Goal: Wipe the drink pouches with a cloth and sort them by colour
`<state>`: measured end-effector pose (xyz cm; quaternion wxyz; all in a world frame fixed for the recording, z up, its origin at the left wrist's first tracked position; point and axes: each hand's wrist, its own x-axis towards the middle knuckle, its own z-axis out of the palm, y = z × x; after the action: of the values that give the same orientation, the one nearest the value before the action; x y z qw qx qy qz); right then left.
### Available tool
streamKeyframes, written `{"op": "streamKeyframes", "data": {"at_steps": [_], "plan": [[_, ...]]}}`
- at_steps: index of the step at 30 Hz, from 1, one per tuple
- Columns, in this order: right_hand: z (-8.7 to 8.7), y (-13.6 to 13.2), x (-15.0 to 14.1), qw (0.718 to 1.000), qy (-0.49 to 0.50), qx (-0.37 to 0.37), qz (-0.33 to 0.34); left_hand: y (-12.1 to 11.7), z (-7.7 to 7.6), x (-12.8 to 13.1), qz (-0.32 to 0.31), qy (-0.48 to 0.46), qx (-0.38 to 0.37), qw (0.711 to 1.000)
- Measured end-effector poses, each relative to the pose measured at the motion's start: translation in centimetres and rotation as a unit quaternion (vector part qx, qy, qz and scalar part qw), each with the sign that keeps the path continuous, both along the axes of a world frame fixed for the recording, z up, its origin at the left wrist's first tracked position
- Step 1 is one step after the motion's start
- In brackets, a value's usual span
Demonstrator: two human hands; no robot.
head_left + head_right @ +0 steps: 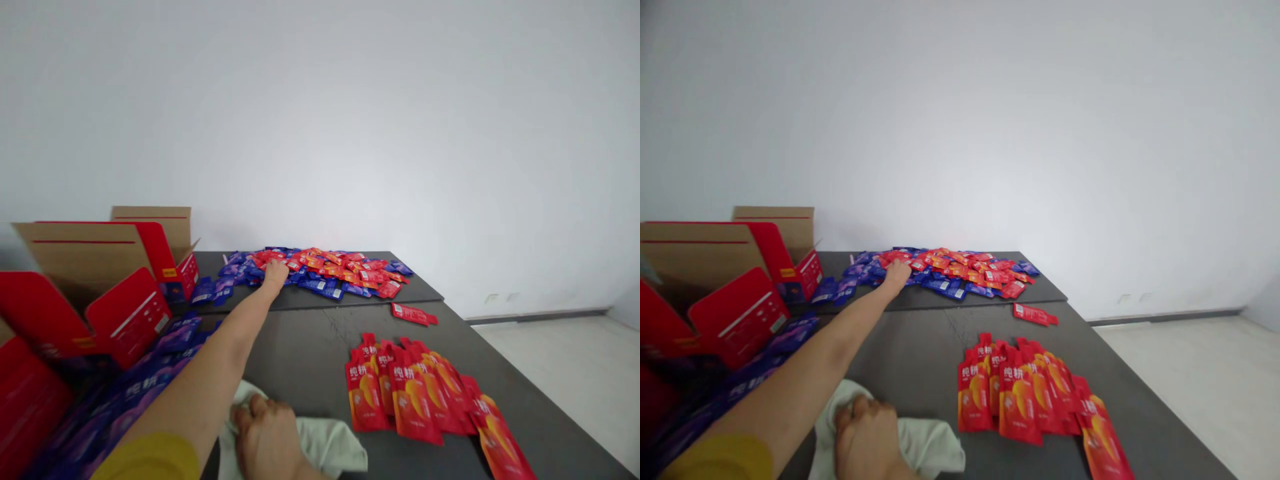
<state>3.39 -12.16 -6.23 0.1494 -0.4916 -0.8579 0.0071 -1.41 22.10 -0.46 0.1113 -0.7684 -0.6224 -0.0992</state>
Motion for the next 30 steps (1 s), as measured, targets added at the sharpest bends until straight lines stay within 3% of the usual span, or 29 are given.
{"op": "streamKeyframes", "data": {"at_steps": [6, 16, 21, 23, 30], "plan": [[2.1, -0.6, 0.8, 1.0, -0.006, -0.005, 0.018, -5.0, 0.6, -0.1, -0.042, -0.016, 0.02, 0.999], [2.7, -1.5, 0.6, 0.999, -0.008, -0.027, -0.026, -17.7, 4.8, -0.9, -0.021, -0.021, 0.072, 0.997], [3.5, -2.1, 1.1, 0.998, 0.014, -0.032, -0.045, -24.0, 6.9, -3.1, 0.047, -0.109, 0.062, 0.991], [4.2, -2.5, 1.8, 0.997, 0.023, -0.028, -0.063, -25.9, 7.1, -4.5, 0.045, -0.141, 0.065, 0.987], [8.7, -4.8, 6.2, 0.982, 0.133, 0.058, -0.118, -31.1, 5.8, -8.9, 0.028, -0.364, -0.02, 0.931]]}}
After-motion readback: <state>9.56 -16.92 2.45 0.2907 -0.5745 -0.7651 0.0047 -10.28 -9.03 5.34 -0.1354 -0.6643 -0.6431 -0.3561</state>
